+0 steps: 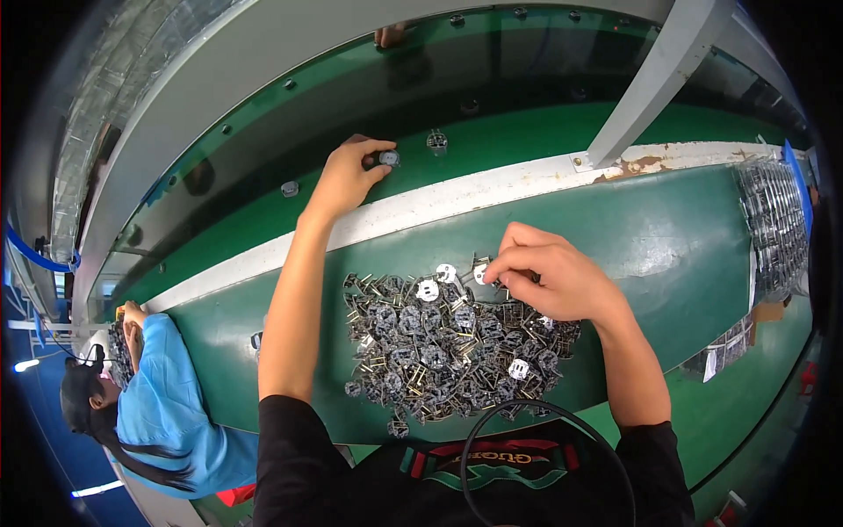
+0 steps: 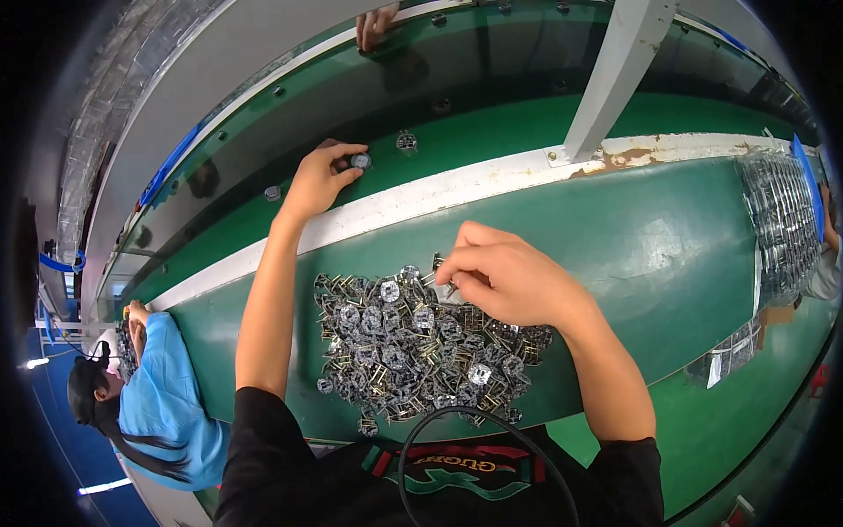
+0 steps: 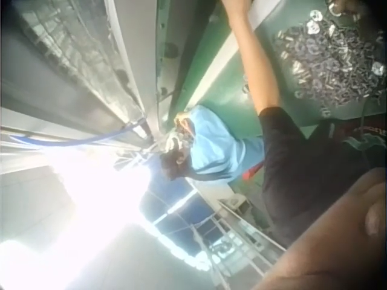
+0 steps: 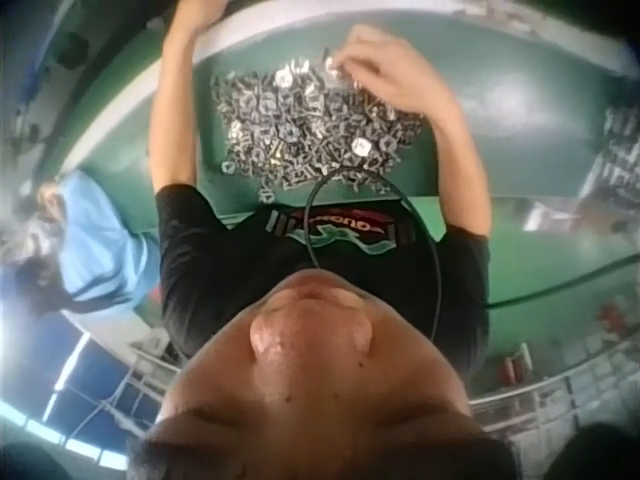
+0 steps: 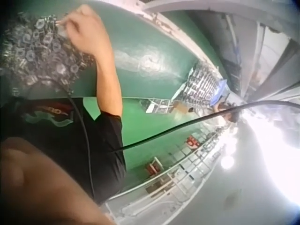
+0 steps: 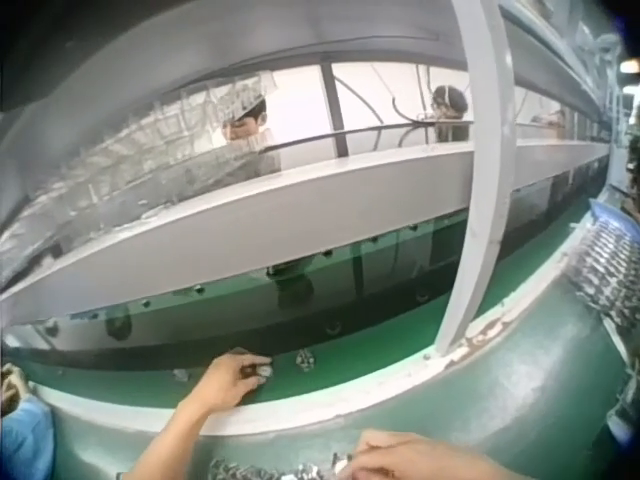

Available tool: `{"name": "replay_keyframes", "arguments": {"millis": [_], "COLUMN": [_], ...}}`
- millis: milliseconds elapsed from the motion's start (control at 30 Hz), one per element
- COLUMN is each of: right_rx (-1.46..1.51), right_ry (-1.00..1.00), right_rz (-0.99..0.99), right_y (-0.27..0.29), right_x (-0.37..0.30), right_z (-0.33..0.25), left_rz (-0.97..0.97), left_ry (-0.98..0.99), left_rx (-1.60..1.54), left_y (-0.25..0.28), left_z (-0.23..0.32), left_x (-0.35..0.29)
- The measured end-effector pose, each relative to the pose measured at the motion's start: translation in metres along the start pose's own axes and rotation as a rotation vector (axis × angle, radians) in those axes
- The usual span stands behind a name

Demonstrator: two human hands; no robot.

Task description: The person assembles small metal pins into plastic housings by hand, taking the pins from a storage bin and inserting them into the housings.

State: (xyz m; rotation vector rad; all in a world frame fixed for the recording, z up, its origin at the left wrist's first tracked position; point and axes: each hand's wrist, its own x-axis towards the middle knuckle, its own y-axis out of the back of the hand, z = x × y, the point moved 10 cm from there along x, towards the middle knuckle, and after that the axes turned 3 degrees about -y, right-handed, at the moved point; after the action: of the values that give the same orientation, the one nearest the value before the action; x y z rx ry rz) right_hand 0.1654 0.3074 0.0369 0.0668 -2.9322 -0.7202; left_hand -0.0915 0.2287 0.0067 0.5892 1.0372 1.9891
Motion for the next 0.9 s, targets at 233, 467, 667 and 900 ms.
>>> {"name": "replay_keyframes", "arguments": {"millis": [233,467,667,900], "right_rx": [0.398,0.805,0.202,-0.448], "right_ry": [-0.173,-0.255,-0.202,0.266], "right_rz": [0.127,0.205,0.135,0.351], "right_y": [-0.004,-0.015,-0.013,-0.003], "right_x": [0.007,0.012,0.019,0.004], "right_z": [0.016,0.006,-0.005,-0.067], "left_rz": [0.17,0.097,0.177,0.232], "left_ry": [0.034,0.124,0.065,0.031], "left_rx": [-0.472,-0.953,-0.707,-0.753], "left_y": [0.007,-0.024,-0.015,-0.007], "left_z": [0.049,0.086,0.088,0.088], "left_x": [-0.073,-0.147,-0.158,-0.161]}}
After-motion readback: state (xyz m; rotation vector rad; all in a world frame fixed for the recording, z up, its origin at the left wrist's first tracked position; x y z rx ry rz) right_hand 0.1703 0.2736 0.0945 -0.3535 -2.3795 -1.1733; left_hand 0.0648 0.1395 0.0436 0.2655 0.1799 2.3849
